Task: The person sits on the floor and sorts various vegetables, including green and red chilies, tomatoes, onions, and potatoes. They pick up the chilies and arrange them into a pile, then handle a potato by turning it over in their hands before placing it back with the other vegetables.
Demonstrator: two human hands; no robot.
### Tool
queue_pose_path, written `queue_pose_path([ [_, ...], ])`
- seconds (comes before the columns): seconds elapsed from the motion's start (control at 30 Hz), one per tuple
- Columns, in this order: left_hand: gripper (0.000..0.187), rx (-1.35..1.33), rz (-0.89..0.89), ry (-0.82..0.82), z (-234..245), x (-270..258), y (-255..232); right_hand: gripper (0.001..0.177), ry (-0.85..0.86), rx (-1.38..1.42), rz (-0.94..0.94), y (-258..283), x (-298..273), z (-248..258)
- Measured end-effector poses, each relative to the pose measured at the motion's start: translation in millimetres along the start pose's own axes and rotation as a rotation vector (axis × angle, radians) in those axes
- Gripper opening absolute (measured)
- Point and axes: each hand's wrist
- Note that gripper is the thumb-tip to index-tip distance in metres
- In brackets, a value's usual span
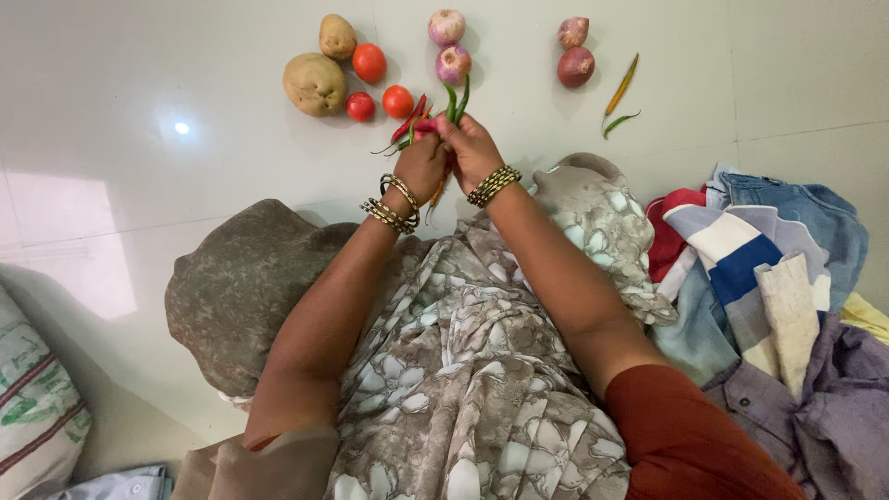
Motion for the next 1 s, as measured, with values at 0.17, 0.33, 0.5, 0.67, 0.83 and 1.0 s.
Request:
queue_pose_path([
  [0.17, 0.026, -0.013, -0.039, 0.095, 3, -13, -25, 0.025, -0.100, 0.055, 0.052, 14, 3, 10],
  [0.33, 0.026, 0.148, -0.152, 0.118, -8, -19, -21, 0.024, -0.151, 0.039, 0.083, 31, 2, 16],
  [0.5, 0.028, 0.067, -0.052, 0.106, -11, -18, -19, 0.032, -0.165, 0.039, 0.114, 46, 0, 14],
  [0.67, 0.029, 0.001, 0.057, -0.068, -8, -2, 4, 0.024, -0.123, -0.119, 0.052, 23, 5, 14],
  [0.83, 0.023, -0.281, 0.045, -0.145, -1, 6, 18, 0.022, -0.036, -0.101, -0.009, -25, 9, 18],
  [1.0, 0.026, -0.137, 0.063, -0.041, 2, -3, 7, 0.024, -0.057, -0.001, 0.002, -21, 11, 25],
])
Point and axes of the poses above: each hand's wrist, its own x-axis towards the middle knuckle, its own z-axis out of the back of the hand, y = z × x, and after that the axes turned 3 degrees about -y, right-handed
